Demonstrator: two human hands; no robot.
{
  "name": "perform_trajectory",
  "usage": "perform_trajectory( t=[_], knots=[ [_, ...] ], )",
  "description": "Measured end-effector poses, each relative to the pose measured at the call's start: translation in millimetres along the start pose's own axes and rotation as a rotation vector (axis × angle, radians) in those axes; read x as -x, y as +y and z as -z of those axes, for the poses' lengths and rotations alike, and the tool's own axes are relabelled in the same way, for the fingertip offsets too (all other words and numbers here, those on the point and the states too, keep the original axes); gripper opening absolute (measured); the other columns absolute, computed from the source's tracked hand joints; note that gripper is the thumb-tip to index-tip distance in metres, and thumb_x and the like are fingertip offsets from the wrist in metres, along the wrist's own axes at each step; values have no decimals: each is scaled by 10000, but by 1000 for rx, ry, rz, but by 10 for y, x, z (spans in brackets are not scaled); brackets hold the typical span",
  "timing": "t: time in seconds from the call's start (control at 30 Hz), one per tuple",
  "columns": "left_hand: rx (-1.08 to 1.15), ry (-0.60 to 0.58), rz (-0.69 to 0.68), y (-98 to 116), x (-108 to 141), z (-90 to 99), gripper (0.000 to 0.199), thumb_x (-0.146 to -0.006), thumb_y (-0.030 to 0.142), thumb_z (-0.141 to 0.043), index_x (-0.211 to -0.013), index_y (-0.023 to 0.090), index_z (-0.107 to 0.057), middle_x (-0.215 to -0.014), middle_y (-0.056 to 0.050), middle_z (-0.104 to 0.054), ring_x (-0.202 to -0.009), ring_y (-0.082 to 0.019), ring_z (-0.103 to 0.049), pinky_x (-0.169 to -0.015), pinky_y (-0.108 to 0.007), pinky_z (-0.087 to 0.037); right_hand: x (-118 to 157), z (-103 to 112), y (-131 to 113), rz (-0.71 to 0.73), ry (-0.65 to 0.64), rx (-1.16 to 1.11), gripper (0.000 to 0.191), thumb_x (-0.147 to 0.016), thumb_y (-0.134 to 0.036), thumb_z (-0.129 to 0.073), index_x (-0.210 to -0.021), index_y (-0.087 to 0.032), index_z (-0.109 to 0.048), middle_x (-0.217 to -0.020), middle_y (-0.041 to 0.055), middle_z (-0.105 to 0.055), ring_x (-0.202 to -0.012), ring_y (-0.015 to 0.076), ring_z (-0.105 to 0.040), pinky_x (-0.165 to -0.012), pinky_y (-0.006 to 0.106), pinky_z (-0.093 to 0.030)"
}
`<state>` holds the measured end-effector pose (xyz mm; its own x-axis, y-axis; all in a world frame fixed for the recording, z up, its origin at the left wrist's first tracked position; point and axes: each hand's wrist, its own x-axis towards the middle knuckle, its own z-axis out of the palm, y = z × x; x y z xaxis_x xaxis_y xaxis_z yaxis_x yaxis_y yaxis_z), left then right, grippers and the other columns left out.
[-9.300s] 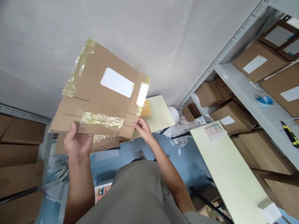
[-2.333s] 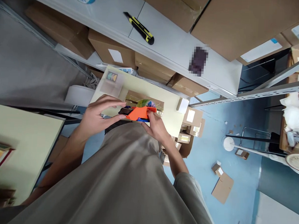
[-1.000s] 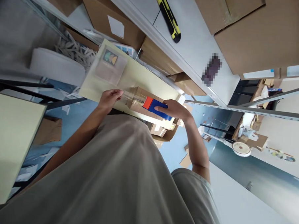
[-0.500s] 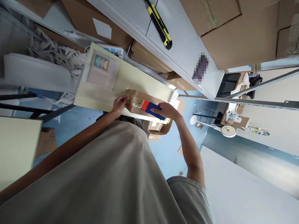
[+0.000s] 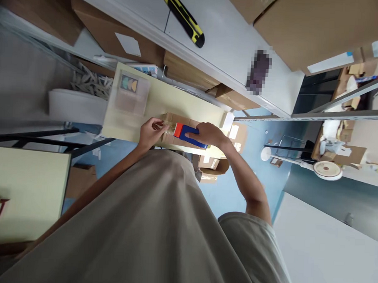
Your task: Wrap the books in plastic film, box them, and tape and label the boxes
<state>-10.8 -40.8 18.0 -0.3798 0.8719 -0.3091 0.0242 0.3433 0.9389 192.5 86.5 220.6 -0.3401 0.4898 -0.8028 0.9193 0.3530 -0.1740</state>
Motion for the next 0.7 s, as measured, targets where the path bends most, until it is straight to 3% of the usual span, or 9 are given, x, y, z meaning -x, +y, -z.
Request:
perform_trajectory(
  t=[0.1, 0.23, 0.4, 0.53, 0.6, 0.67, 0.7],
  knots=[
    [-87, 46, 19, 164, 70, -79, 308, -831, 473, -806, -972, 204, -756, -953, -51, -785, -796, -181, -702, -793, -294, -537, -70, -15, 118, 86, 9, -19, 620, -940, -805, -601, -868, -196, -691, -765, 89, -694, -707, 224, -631, -642, 341, -359],
    [-147, 92, 32, 173, 91, -193, 302, -822, 472, -800, -953, 202, -772, -955, -61, -795, -830, -202, -726, -808, -304, -554, -84, -28, 384, 149, -16, -72, 620, -939, -806, -614, -886, -193, -692, -788, 99, -720, -699, 215, -634, -630, 332, -369],
    [-273, 208, 40, 178, 91, -338, 270, -848, 440, -772, -962, 196, -776, -982, -68, -805, -821, -196, -729, -818, -309, -559, 180, 23, 1013, 133, -57, -181, 659, -930, -837, -599, -826, -190, -670, -745, 94, -708, -650, 196, -618, -606, 328, -368],
    [-375, 233, -15, 270, 146, -561, 308, -909, 464, -735, -1023, 181, -774, -1007, -88, -796, -815, -197, -724, -829, -324, -565, 361, -16, 1521, 128, -64, -239, 654, -915, -837, -622, -807, -194, -669, -685, 69, -669, -639, 189, -612, -602, 322, -353],
    [-452, 206, -87, 355, 209, -665, 371, -964, 484, -678, -1159, 179, -761, -1109, -121, -784, -912, -229, -743, -875, -356, -575, 387, -74, 1702, 140, -32, -257, 642, -917, -831, -623, -810, -200, -671, -678, 62, -655, -638, 190, -608, -600, 326, -346],
    [-553, 127, -212, 474, 285, -745, 542, -971, 528, -680, -1389, 183, -677, -1352, -181, -713, -1189, -303, -715, -1010, -421, -559, 378, -131, 1837, 157, -16, -264, 644, -923, -835, -605, -809, -204, -668, -679, 63, -649, -626, 191, -598, -595, 334, -340],
    [-615, 52, -287, 542, 320, -782, 695, -935, 567, -727, -1502, 186, -598, -1496, -212, -627, -1363, -352, -630, -1106, -469, -517, 366, -153, 1891, 167, -12, -261, 652, -925, -841, -593, -808, -204, -665, -681, 65, -648, -620, 191, -593, -591, 338, -336]
  ],
)
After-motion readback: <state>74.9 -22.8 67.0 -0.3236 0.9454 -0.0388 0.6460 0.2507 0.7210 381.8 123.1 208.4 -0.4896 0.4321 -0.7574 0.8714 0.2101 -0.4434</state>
